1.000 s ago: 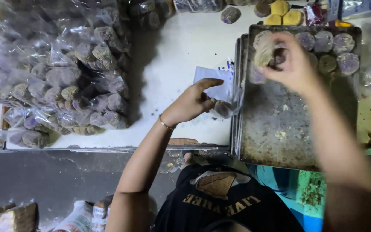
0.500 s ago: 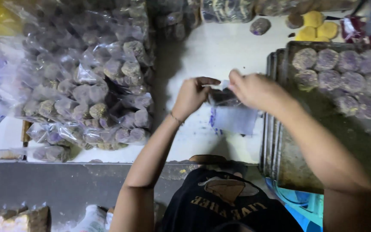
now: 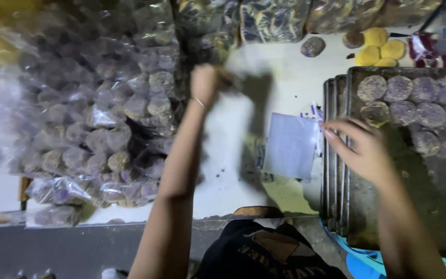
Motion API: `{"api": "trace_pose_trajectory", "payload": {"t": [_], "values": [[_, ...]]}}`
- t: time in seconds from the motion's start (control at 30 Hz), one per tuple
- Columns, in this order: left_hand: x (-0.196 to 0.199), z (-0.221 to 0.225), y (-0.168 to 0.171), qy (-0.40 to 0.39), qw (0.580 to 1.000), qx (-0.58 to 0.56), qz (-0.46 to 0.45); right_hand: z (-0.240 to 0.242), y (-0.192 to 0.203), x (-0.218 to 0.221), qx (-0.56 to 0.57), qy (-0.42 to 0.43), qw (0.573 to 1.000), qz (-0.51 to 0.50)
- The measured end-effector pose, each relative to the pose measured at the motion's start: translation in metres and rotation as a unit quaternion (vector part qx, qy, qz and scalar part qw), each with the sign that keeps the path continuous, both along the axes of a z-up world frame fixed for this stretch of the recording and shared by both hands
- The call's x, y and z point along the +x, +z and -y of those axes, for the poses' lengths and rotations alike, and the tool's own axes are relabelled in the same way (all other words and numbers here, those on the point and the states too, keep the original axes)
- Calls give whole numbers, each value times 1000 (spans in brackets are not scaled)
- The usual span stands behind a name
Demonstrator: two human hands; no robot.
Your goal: The person repeatedly picks round purple food items from a metal tray and places them into small clear plastic bags. The person then sets the filled bags aside on the table. The person occasionally moves the tray to access more items.
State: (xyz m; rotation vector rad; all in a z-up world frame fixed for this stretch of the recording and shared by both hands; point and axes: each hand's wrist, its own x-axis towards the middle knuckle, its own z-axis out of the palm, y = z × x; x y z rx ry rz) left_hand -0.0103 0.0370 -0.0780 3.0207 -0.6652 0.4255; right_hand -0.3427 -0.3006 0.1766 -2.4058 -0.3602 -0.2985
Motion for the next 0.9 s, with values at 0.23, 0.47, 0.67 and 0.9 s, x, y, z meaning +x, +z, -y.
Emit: {"api": "trace_pose_trajectory", "payload": {"t": [0.23,0.47,0.67,0.9], "values": [[-1,-27,-13,87,975,-131,157,60,-26,-93,53,-167,965,-196],[-317,136,-38,-381,884,-186,-197,74,-126,-112,199,-195,952,-126],[-329,154,-7,-94,895,-361,-244,-5,-104,-39,-152,66,962,-217],[-392,169,110,-80,909,-408,-36,17,-105,-76,181,23,957,-227]]}}
